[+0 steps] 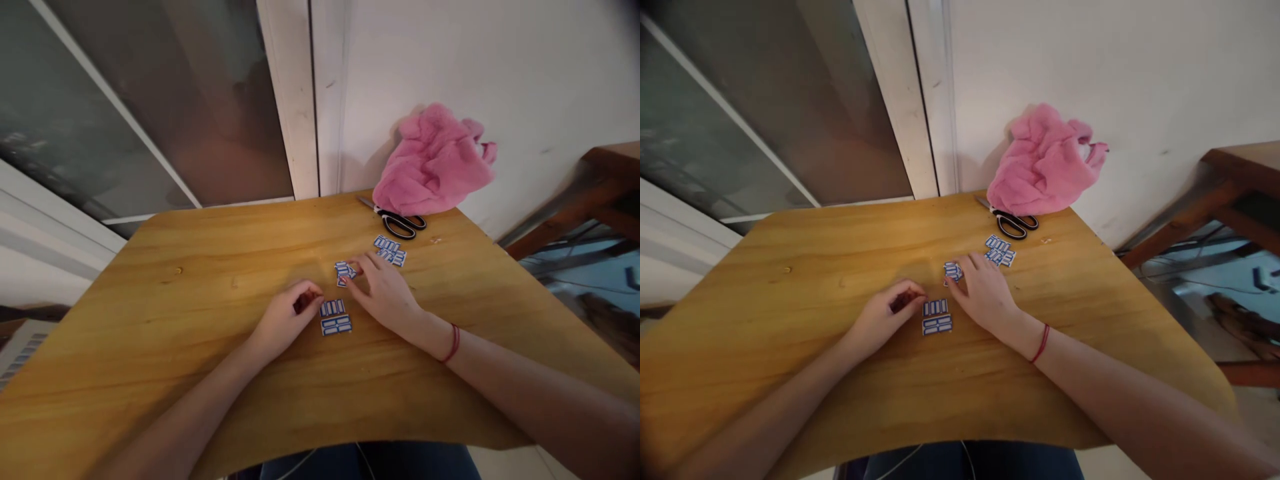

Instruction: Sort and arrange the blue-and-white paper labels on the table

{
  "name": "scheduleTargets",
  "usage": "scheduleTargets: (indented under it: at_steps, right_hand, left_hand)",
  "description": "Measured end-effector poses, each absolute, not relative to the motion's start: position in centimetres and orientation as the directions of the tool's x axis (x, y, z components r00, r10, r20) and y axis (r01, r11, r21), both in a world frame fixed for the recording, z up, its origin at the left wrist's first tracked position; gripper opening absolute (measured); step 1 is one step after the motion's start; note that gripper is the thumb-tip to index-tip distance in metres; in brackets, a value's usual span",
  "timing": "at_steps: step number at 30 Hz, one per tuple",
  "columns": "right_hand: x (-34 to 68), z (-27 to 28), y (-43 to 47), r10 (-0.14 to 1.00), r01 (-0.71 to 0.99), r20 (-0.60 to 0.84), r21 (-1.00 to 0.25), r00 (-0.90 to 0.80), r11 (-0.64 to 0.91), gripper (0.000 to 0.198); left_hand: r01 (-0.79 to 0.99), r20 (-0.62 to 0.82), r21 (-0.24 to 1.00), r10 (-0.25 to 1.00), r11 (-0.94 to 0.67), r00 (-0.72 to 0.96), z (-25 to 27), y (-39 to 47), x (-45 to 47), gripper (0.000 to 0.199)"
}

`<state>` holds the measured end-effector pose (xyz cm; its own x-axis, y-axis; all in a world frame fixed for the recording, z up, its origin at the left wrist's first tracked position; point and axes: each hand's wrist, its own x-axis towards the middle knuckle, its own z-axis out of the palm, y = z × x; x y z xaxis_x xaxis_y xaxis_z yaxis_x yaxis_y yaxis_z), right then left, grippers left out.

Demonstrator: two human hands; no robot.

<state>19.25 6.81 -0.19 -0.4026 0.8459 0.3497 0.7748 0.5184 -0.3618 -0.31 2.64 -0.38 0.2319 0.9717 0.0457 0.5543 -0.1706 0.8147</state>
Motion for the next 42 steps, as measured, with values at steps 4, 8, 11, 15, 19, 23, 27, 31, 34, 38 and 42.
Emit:
scheduleTargets:
  at_steps: [4,8,11,15,19,23,27,31,34,38,42]
  right_hand:
    - [18.7,-0.8,7.6,0.858,0.861,0.365,-0.223,-0.361,0.457,0.037]
    - [18.6,-1.4,7.6,0.837,0.818,0.352,-0.255,-0.419,0.516,0.028]
    - [18.6,-1.4,7.4,0.827,0.783,0.36,-0.304,-0.433,0.542,0.025]
    - [18.6,-1.2,7.4,0.851,0.819,0.374,-0.301,-0.369,0.488,0.034]
    - [18.5,-1.4,7.5,0.869,0.828,0.325,-0.307,-0.373,0.47,0.031]
    - [18.6,-1.7,7.9,0.864,0.782,0.31,-0.378,-0.397,0.495,0.023]
    - [18.7,-1.6,8.0,0.854,0.734,0.291,-0.438,-0.431,0.52,0.016]
    - [18.7,-1.4,8.0,0.833,0.698,0.276,-0.455,-0.48,0.553,0.016]
    - [18.6,-1.4,8.0,0.821,0.678,0.271,-0.466,-0.502,0.568,0.021]
    - [18.5,-1.5,8.0,0.829,0.638,0.269,-0.537,-0.491,0.552,0.027]
    - [18.3,-1.7,8.2,0.823,0.57,0.301,-0.606,-0.481,0.555,0.036]
  left_hand:
    - [0.449,0.028,0.885,0.978,-0.12,0.207,-0.1,2.8,-0.5,0.024]
    - [0.437,0.039,0.89,0.977,-0.13,0.211,-0.1,2.8,-0.5,0.026]
    - [0.439,0.039,0.889,0.976,-0.133,0.216,-0.1,2.7,-0.4,0.026]
    - [0.431,0.011,0.897,0.98,-0.098,0.2,0.1,2.7,-0.3,0.026]
    - [0.424,-0.003,0.902,0.982,-0.078,0.188,0.2,2.7,-0.3,0.026]
    - [0.412,-0.005,0.908,0.981,-0.075,0.191,0.0,2.7,-0.4,0.025]
    - [0.405,-0.008,0.912,0.983,-0.069,0.184,-0.1,2.7,-0.4,0.023]
    - [0.42,0.062,0.901,0.99,-0.111,0.129,-0.5,2.8,-0.1,0.014]
    - [0.552,0.128,0.821,0.989,-0.148,0.075,-1.0,3.1,-0.1,0.015]
    - [0.704,0.232,0.657,0.961,-0.269,0.151,-1.7,3.8,-0.4,0.028]
    - [0.736,0.224,0.605,0.952,-0.303,0.208,-2.0,4.5,-0.6,0.03]
